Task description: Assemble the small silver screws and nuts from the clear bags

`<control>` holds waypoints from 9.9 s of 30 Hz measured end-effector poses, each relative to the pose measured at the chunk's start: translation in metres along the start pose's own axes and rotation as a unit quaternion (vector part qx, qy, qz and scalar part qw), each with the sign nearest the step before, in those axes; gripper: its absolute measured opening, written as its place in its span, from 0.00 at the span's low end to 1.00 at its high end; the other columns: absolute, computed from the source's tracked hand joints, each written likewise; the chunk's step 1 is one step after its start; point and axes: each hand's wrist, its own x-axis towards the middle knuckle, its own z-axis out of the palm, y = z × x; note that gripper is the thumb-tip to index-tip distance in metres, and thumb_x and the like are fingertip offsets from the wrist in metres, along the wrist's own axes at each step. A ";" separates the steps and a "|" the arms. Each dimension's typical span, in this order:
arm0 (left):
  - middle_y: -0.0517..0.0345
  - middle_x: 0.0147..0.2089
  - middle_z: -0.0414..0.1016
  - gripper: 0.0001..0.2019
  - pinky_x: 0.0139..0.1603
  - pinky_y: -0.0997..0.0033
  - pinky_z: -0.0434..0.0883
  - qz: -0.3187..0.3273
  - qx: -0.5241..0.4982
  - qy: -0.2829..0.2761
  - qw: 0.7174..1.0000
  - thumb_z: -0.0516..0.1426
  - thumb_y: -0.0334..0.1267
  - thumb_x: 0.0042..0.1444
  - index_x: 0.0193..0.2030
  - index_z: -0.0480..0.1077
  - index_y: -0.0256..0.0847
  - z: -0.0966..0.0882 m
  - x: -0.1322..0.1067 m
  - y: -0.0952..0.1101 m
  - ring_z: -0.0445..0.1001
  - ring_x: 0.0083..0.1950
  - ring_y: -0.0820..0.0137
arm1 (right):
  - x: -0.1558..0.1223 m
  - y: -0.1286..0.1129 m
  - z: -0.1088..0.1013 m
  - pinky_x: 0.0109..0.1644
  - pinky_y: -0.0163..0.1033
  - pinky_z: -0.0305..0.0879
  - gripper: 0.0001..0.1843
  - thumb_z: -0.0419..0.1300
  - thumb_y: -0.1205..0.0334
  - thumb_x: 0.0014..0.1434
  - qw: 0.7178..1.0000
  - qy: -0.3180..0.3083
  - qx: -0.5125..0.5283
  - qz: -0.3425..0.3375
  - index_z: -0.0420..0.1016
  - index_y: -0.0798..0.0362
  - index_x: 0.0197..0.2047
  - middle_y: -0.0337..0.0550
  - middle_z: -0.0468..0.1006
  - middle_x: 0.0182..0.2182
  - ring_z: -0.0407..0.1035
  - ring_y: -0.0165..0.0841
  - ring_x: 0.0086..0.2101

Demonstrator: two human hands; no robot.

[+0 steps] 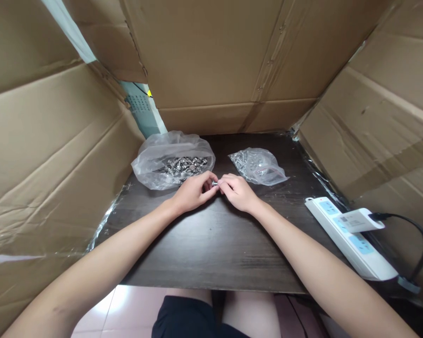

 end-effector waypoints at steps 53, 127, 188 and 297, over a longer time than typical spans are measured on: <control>0.62 0.33 0.77 0.08 0.35 0.74 0.70 0.002 0.020 -0.003 1.000 0.58 0.38 0.64 0.48 0.71 0.41 0.001 0.000 0.000 0.75 0.31 0.73 | 0.000 0.000 -0.003 0.41 0.42 0.59 0.20 0.50 0.66 0.69 1.000 -0.014 0.017 -0.001 0.63 0.50 0.23 0.40 0.71 0.25 0.65 0.35 0.32; 0.58 0.40 0.74 0.08 0.35 0.70 0.69 -0.002 0.062 0.029 0.998 0.59 0.35 0.58 0.44 0.69 0.41 0.001 -0.001 0.006 0.73 0.34 0.71 | 0.000 -0.001 -0.002 0.37 0.40 0.58 0.15 0.50 0.66 0.62 0.995 0.033 0.089 0.009 0.61 0.50 0.22 0.39 0.68 0.25 0.63 0.33 0.29; 0.54 0.42 0.77 0.10 0.38 0.68 0.70 -0.002 0.072 0.023 0.997 0.52 0.39 0.68 0.49 0.72 0.40 -0.001 -0.001 0.005 0.75 0.38 0.67 | -0.002 0.001 0.001 0.37 0.39 0.57 0.16 0.52 0.68 0.65 0.999 0.016 0.044 -0.009 0.65 0.52 0.24 0.40 0.70 0.26 0.65 0.32 0.29; 0.57 0.38 0.81 0.06 0.37 0.73 0.77 0.045 0.058 0.149 0.986 0.62 0.37 0.65 0.45 0.75 0.39 -0.002 0.002 -0.004 0.79 0.35 0.71 | -0.007 -0.010 -0.001 0.44 0.44 0.75 0.20 0.56 0.72 0.57 0.974 0.200 -0.091 -0.063 0.82 0.48 0.48 0.47 0.77 0.44 0.75 0.38 0.40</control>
